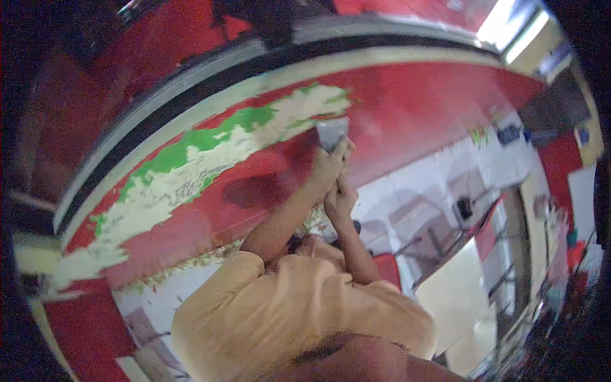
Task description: Scraping layers of paint off a red wall using a putty knife.
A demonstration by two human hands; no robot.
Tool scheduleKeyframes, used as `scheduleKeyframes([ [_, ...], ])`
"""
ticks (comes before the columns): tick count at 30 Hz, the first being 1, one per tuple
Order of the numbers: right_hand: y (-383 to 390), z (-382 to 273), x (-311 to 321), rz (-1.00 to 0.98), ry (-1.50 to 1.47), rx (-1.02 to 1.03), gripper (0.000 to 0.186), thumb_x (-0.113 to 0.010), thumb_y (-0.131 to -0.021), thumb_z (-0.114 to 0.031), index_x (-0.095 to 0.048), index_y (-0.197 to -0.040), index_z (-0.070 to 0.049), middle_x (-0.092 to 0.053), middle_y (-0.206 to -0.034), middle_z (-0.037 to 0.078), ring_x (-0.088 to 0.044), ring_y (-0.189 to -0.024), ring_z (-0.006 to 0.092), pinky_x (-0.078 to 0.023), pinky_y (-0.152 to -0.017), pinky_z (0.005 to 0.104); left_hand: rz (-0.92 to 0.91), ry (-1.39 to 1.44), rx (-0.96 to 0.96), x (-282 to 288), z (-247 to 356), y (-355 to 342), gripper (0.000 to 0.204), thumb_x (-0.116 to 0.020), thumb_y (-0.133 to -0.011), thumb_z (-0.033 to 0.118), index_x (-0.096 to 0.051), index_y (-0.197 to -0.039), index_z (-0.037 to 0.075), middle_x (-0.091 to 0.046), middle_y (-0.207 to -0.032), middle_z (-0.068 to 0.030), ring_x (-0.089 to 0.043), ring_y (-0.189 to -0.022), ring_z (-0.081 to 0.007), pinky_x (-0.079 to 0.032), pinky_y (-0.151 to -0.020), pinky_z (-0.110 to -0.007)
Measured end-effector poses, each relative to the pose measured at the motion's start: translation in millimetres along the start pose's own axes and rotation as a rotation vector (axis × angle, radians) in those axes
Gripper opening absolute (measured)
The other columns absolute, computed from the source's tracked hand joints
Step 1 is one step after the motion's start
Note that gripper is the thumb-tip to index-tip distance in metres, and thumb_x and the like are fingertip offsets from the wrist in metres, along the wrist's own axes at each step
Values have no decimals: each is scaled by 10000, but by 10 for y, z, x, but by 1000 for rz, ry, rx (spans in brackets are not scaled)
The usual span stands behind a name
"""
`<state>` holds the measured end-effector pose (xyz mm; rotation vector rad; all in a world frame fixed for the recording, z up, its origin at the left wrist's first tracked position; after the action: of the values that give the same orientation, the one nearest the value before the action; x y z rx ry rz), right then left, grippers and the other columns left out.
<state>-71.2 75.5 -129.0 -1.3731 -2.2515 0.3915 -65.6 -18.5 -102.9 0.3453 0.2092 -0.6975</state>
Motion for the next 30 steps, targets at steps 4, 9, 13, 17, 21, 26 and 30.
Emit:
scheduleKeyframes([
  [4,-249,-161,9,-18,-75,11,195,-547,-776,-67,-620,-953,-30,-594,-740,201,-601,-657,352,-475,-586,373,-48,41,-67,-109,292,-9,207,-532,-885,250,-557,-780,74,-453,-588,33,-392,-409,-65,-335,-375,-224],
  [9,-236,6,-39,-90,-42,48,215,-556,-766,-71,-632,-967,-75,-573,-661,156,-585,-585,320,-466,-527,386,-2,122,-134,-93,315,-5,234,-512,-910,246,-538,-816,33,-433,-601,16,-376,-416,-62,-316,-379,-227],
  [13,-217,53,-18,-81,-19,149,219,-587,-746,-98,-636,-958,-119,-519,-581,115,-545,-509,302,-451,-474,395,-1,118,-175,-124,304,4,218,-498,-917,225,-532,-823,31,-446,-610,7,-390,-433,-74,-324,-386,-234],
  [17,-303,-4,43,-131,6,130,205,-602,-742,-118,-628,-945,-124,-501,-569,108,-540,-501,296,-453,-468,397,43,136,-161,-192,380,22,228,-492,-919,232,-533,-828,27,-448,-609,4,-387,-428,-77,-326,-387,-235],
  [21,-393,20,20,-145,-79,101,68,-564,-744,-29,-597,-799,-51,-521,-614,155,-547,-542,320,-430,-483,399,60,-8,-188,-270,470,-38,250,-510,-910,278,-517,-835,40,-444,-611,10,-382,-439,-73,-322,-394,-226],
  [26,-374,83,8,-230,-90,56,47,-579,-722,-31,-563,-759,-55,-516,-606,150,-543,-539,317,-429,-480,396,70,26,-218,-259,396,-69,233,-491,-920,235,-513,-809,31,-445,-603,-2,-391,-431,-80,-340,-392,-236],
  [30,-429,-25,132,-165,-67,161,133,-610,-688,-50,-594,-811,-98,-495,-584,110,-535,-514,283,-433,-468,381,50,14,-235,-351,542,-30,227,-489,-924,235,-503,-803,43,-448,-605,-10,-403,-446,-83,-344,-402,-236],
])
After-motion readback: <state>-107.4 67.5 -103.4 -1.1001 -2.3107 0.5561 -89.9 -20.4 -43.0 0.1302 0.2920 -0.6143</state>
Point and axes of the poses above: each hand's wrist, its own y-axis away from the middle knuckle, its own x-axis out of the back of the hand, z = x × y, the point moved 5 cm from there along -y, towards the middle knuckle
